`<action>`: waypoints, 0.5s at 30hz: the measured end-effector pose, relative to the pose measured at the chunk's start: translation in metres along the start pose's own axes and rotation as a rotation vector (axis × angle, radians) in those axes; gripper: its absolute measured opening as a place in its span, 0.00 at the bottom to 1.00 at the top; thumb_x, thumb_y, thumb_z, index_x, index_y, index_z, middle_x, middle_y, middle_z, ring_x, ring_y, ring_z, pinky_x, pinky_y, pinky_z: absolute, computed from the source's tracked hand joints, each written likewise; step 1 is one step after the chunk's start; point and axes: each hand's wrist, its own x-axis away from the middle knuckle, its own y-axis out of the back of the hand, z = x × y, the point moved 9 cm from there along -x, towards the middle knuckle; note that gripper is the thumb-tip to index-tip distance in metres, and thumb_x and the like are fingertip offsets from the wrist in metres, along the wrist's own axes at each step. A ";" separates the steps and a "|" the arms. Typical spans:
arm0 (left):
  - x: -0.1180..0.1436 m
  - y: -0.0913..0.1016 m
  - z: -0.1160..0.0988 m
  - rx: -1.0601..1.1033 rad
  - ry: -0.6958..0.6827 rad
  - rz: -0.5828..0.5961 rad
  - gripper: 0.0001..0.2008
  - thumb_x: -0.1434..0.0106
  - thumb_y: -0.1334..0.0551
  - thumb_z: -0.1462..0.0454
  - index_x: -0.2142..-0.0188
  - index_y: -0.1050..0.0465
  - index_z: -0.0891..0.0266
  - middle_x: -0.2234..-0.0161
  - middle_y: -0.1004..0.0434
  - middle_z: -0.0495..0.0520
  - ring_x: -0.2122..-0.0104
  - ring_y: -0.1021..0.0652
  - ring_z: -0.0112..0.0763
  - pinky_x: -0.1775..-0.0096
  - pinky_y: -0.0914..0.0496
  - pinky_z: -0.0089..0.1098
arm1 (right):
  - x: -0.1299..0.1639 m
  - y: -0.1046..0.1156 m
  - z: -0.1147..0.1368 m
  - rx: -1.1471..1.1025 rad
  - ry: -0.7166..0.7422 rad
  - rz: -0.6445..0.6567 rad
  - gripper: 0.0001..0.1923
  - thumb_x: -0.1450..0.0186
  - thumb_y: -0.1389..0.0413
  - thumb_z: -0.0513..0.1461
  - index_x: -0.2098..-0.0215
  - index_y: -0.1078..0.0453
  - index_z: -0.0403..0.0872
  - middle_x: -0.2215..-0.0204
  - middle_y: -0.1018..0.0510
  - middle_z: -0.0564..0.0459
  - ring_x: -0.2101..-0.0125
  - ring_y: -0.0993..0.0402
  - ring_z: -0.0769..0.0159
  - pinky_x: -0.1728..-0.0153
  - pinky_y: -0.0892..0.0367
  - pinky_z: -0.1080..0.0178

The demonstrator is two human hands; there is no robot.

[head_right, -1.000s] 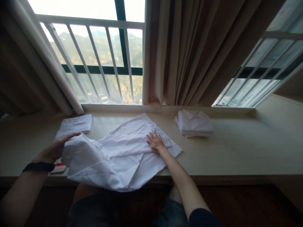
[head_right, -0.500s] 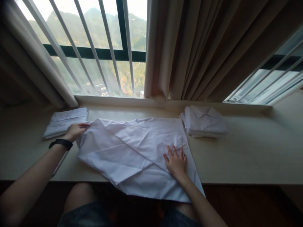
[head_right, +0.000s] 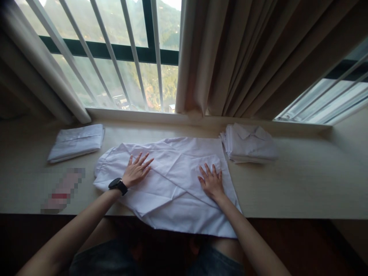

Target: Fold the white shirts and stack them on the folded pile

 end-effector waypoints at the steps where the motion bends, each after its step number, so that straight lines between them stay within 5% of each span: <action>1: 0.003 -0.010 -0.006 0.018 0.012 0.036 0.26 0.26 0.54 0.51 0.31 0.42 0.42 0.28 0.49 0.48 0.28 0.51 0.49 0.33 0.62 0.61 | 0.007 0.005 -0.002 -0.013 0.004 -0.020 0.28 0.25 0.60 0.50 0.28 0.49 0.60 0.27 0.50 0.56 0.28 0.61 0.43 0.35 0.56 0.30; 4: 0.008 -0.028 -0.006 0.063 0.068 0.096 0.27 0.26 0.55 0.50 0.30 0.44 0.44 0.28 0.48 0.50 0.29 0.49 0.51 0.34 0.59 0.63 | 0.032 0.015 -0.024 -0.099 -0.018 -0.060 0.28 0.25 0.59 0.48 0.29 0.43 0.55 0.30 0.43 0.52 0.29 0.55 0.47 0.34 0.53 0.36; 8: 0.007 -0.023 -0.005 0.078 0.060 0.081 0.27 0.26 0.54 0.52 0.30 0.43 0.46 0.29 0.47 0.54 0.29 0.49 0.56 0.36 0.60 0.67 | 0.060 0.017 -0.079 -0.265 -0.158 -0.071 0.27 0.31 0.49 0.49 0.39 0.30 0.45 0.43 0.25 0.42 0.42 0.31 0.51 0.40 0.38 0.50; 15: 0.032 -0.006 -0.068 0.108 -0.106 0.038 0.26 0.26 0.52 0.54 0.30 0.45 0.41 0.28 0.48 0.51 0.29 0.51 0.52 0.36 0.63 0.67 | 0.049 0.011 -0.128 -0.530 -0.320 0.189 0.14 0.40 0.40 0.47 0.62 0.22 0.45 0.64 0.17 0.49 0.63 0.23 0.59 0.59 0.30 0.61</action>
